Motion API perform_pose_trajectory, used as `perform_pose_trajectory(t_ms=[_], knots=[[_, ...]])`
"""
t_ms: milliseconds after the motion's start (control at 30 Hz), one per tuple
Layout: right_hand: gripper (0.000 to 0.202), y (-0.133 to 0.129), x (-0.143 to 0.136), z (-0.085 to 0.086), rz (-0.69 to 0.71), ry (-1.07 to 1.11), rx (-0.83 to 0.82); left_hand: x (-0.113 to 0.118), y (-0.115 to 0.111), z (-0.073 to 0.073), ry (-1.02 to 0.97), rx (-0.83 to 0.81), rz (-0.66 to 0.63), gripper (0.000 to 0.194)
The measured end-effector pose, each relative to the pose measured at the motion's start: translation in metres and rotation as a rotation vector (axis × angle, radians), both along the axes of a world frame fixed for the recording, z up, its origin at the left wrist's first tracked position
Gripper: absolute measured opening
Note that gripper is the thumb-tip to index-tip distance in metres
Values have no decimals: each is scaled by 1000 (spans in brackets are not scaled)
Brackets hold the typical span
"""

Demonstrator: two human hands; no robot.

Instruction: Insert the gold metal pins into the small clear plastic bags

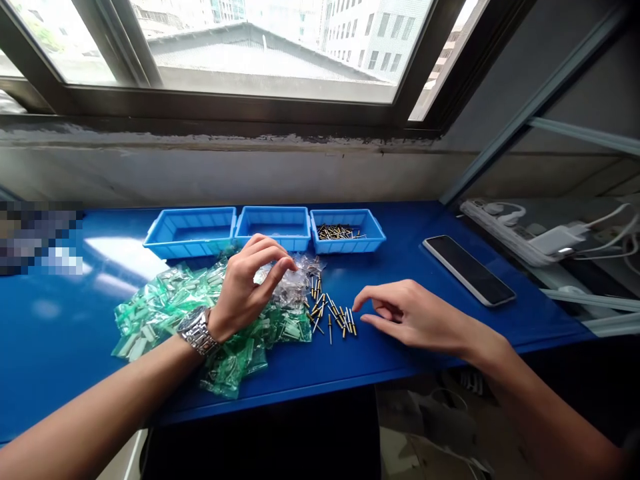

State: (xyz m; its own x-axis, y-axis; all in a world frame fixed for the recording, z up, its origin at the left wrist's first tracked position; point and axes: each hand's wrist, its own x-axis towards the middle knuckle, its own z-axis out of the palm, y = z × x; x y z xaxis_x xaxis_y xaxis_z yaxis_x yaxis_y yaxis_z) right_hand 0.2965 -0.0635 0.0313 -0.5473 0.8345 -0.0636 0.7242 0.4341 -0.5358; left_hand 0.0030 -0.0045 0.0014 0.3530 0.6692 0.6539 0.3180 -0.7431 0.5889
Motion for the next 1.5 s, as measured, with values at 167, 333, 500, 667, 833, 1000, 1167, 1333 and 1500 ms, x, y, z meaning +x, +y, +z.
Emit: perform_pose_trajectory(t_ms=[167,333,500,667,833,1000,1167,1333,1500], knots=[[15,-3,2,-8,32,-5,-3,0,0,-1,-9,-5,-16,24],[9,1,1,-14,80,-26,23,0,1,-1,-5,-7,-19,24],[9,0,2,-19,90,-30,62,0,1,0,5,-13,-21,25],[10,-1,9,-19,54,-92,48,0,-1,0,10,-18,-38,25],[15,-1,9,-16,97,-162,45,1,-1,0,18,-22,-58,26],[16,1,8,-12,111,-226,51,1,0,-1,22,-28,-65,25],[11,11,5,-11,57,-104,88,1,0,-1,31,-36,-72,23],[13,30,-22,-12,13,59,199,3,-1,2,59,-21,-49,13],[13,51,-53,-8,66,126,306,4,1,3,109,11,-36,19]])
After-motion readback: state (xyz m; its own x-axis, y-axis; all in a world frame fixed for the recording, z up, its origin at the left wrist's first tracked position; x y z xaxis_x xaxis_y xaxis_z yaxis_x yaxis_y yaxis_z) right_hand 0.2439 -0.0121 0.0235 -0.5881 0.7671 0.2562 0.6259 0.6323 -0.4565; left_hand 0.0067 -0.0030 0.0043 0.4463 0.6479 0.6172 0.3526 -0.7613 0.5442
